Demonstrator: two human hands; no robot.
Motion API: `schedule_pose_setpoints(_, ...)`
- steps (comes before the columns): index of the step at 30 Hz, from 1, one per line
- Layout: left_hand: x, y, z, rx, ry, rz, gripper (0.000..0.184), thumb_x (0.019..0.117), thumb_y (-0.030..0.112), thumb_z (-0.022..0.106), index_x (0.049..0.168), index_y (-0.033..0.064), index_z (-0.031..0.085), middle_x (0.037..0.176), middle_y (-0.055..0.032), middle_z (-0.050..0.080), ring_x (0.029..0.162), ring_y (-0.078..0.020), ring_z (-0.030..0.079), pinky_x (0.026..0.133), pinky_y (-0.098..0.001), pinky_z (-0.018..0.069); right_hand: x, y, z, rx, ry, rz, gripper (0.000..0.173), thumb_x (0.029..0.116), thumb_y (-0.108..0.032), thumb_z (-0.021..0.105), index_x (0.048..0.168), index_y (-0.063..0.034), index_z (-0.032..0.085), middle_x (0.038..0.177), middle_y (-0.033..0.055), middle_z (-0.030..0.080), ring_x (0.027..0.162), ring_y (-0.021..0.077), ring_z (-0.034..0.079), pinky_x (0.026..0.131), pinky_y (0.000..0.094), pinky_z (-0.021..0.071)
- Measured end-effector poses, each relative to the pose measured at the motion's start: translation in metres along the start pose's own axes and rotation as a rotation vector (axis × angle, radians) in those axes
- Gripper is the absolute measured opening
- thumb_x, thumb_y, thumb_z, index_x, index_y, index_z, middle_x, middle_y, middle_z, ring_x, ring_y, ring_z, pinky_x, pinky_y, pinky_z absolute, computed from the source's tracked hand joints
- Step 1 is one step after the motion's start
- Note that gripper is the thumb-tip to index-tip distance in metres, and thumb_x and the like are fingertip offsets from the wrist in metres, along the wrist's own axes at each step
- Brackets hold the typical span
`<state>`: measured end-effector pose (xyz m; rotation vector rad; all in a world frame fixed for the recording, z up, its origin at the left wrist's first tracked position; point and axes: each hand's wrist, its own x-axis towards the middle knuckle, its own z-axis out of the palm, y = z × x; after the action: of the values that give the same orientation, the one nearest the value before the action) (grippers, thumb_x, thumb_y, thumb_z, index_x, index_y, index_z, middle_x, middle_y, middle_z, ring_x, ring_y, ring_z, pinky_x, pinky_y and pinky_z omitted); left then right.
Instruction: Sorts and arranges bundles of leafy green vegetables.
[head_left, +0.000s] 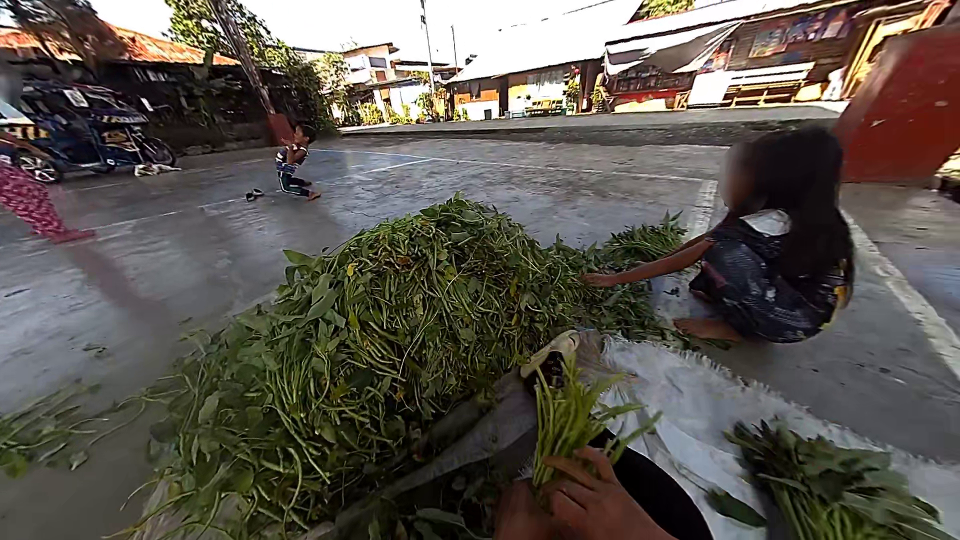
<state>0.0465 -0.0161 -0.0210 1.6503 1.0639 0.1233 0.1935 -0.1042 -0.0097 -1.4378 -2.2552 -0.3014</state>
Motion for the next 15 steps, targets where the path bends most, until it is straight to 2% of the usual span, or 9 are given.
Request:
schedule_pose_setpoints(2, 0.001, 0.038, 0.010, 0.427, -0.109, 0.071, 0.065, 0.0808, 0.029, 0.082, 0.132, -0.0049, 0.061, 0.126, -0.0264, 0.065, 0.121, -0.0420, 0.061, 0.100, -0.0621, 0.0457, -0.003, 0.015, -0.009, -0.214, 0.023, 0.012, 0.010, 0.0922, -0.009, 0.065, 0.095, -0.0170, 0.071, 0.106, -0.0012, 0.076, 0.127, 0.0246, 0.063, 0.112, 0.0534, 0.0411)
schedule_pose_setpoints(3, 0.002, 0.054, 0.021, 0.605, -0.125, 0.100, 0.064, 0.0841, 0.031, 0.078, 0.134, -0.0034, 0.059, 0.129, -0.0252, 0.064, 0.122, -0.0419, 0.060, 0.101, -0.0609, 0.0453, -0.010, 0.022, -0.013, -0.273, 0.006, 0.061, 0.011, 0.0893, -0.008, 0.067, 0.096, -0.0154, 0.072, 0.107, -0.0002, 0.077, 0.126, 0.0251, 0.064, 0.111, 0.0537, 0.0424)
schedule_pose_setpoints(6, 0.027, 0.068, 0.065, 0.933, -0.047, 0.325, 0.049, 0.0938, 0.008, 0.064, 0.140, -0.0047, 0.055, 0.135, -0.0224, 0.063, 0.127, -0.0365, 0.059, 0.112, -0.0510, 0.0385, -0.044, 0.039, -0.023, -0.248, -0.102, 0.337, 0.009, 0.0884, -0.006, 0.070, 0.096, -0.0077, 0.075, 0.111, 0.0061, 0.077, 0.118, 0.0253, 0.069, 0.112, 0.0564, 0.0429)
schedule_pose_setpoints(8, 0.038, 0.066, 0.085, 0.988, -0.014, 0.527, 0.048, 0.0909, 0.001, 0.066, 0.137, -0.0066, 0.056, 0.132, -0.0231, 0.064, 0.125, -0.0353, 0.060, 0.112, -0.0483, 0.0389, -0.064, 0.040, -0.035, -0.150, -0.215, 0.519, 0.011, 0.0941, -0.008, 0.065, 0.098, -0.0033, 0.074, 0.110, 0.0113, 0.076, 0.110, 0.0271, 0.072, 0.111, 0.0547, 0.0436)
schedule_pose_setpoints(10, 0.038, 0.064, 0.088, 0.951, -0.234, 0.583, 0.077, 0.0791, 0.013, 0.084, 0.144, -0.0066, 0.048, 0.141, -0.0256, 0.056, 0.134, -0.0377, 0.053, 0.118, -0.0498, 0.0320, -0.083, 0.030, -0.045, -0.092, -0.282, 0.614, 0.018, 0.1001, -0.014, 0.059, 0.101, -0.0027, 0.073, 0.114, 0.0130, 0.075, 0.110, 0.0281, 0.072, 0.106, 0.0531, 0.0468)
schedule_pose_setpoints(11, 0.039, 0.063, 0.084, 0.910, -0.394, 0.575, 0.092, 0.0763, 0.024, 0.089, 0.149, -0.0047, 0.041, 0.147, -0.0258, 0.051, 0.139, -0.0385, 0.047, 0.120, -0.0511, 0.0278, -0.092, 0.023, -0.047, -0.100, -0.272, 0.606, 0.021, 0.1016, -0.017, 0.057, 0.099, -0.0033, 0.073, 0.114, 0.0121, 0.076, 0.110, 0.0273, 0.072, 0.102, 0.0520, 0.0490)
schedule_pose_setpoints(12, 0.042, 0.063, 0.076, 0.841, -0.539, 0.566, 0.092, 0.0797, 0.028, 0.088, 0.151, -0.0029, 0.039, 0.148, -0.0265, 0.049, 0.140, -0.0400, 0.046, 0.120, -0.0536, 0.0290, -0.098, 0.016, -0.049, -0.112, -0.260, 0.580, 0.022, 0.1025, -0.017, 0.056, 0.098, -0.0036, 0.073, 0.114, 0.0116, 0.076, 0.109, 0.0271, 0.072, 0.099, 0.0516, 0.0502)
schedule_pose_setpoints(14, 0.050, 0.071, 0.052, 0.706, -0.768, 0.554, 0.062, 0.0969, 0.020, 0.071, 0.149, -0.0019, 0.044, 0.140, -0.0288, 0.056, 0.132, -0.0437, 0.053, 0.113, -0.0589, 0.0380, -0.101, 0.001, -0.055, -0.106, -0.273, 0.526, 0.020, 0.1023, -0.012, 0.055, 0.098, -0.0028, 0.073, 0.118, 0.0118, 0.075, 0.111, 0.0282, 0.071, 0.098, 0.0521, 0.0501)
schedule_pose_setpoints(15, 0.056, 0.073, 0.041, 0.666, -0.834, 0.559, 0.048, 0.1024, 0.015, 0.061, 0.145, -0.0039, 0.050, 0.138, -0.0289, 0.058, 0.131, -0.0431, 0.055, 0.113, -0.0577, 0.0381, -0.098, -0.008, -0.058, -0.088, -0.308, 0.514, 0.020, 0.1013, -0.008, 0.055, 0.101, -0.0013, 0.074, 0.121, 0.0133, 0.073, 0.115, 0.0304, 0.070, 0.100, 0.0536, 0.0490)
